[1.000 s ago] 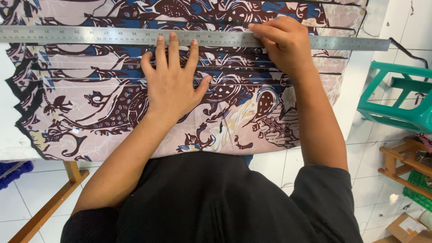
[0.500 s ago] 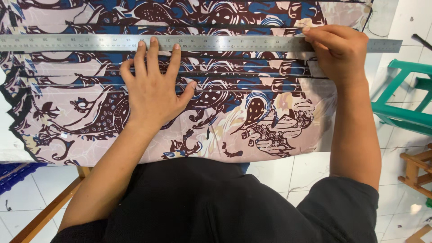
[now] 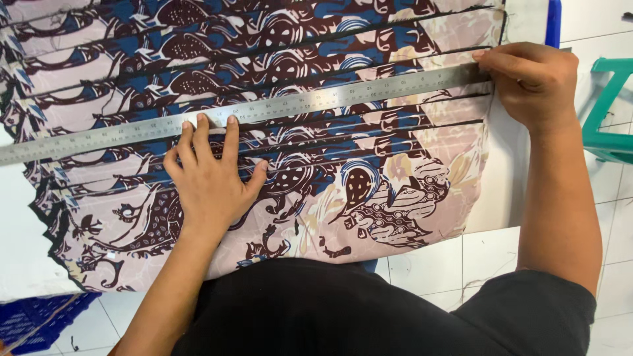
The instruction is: The person uses a metal ruler and white chalk to draw straight lines across a stack of patterned fabric pieces on a table. They repeatedly reposition the ruler and mark new lines, creating a series of parallel guidelines across the fabric.
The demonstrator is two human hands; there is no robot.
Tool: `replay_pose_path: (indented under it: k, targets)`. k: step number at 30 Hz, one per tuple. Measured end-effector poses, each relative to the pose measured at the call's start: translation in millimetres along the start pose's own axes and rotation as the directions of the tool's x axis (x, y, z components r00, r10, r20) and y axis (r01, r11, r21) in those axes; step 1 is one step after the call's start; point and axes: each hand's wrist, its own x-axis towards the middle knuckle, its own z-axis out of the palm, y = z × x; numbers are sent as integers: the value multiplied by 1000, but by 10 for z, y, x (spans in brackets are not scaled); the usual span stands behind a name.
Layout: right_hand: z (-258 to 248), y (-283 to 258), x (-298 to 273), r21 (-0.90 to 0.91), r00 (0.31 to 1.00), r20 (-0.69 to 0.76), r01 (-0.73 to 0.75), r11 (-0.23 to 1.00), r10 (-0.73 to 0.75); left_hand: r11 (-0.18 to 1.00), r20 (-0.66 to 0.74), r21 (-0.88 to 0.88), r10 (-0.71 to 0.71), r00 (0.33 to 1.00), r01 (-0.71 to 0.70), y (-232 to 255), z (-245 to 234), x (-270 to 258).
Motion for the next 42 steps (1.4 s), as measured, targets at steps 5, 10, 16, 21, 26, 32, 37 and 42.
replay_pose_path:
  k: [5,10,16,21,26,32,37,42]
  targets:
    - [-116,319,-304,-50,999,1,-45,998,45,1000,-12,-9,3,1000,-3,2,0,9]
    - [-204,568,-573,74,962,-128,-233,970,240,999,-16,-42,9,1000,-10,-19,2,-17]
    - [270,-210,-17,256,984,-152,-57,965,99,994,-24,-106,1,1000,-4,-58,58,-63]
    - [850,-1445,816,270,990,67,99,958,-121,969,-24,-239,-65,998,58,-77,162,-112]
    - [1031,-2001,1409,381,971,185,72,922,-152,977,-33,-207,-56,998,48,-126,198,-149]
    - [1208,-2207,1577,298,947,223,160,941,-232,964,1,-253,-89,996,86,-144,185,-176]
    - [1259,-2285,1594,219,945,256,147,965,-202,948,3,-283,-149,989,144,-143,183,-193]
    - [1308,-2288,1642,235,928,295,158,959,-226,939,-10,-315,-152,988,141,-164,213,-209]
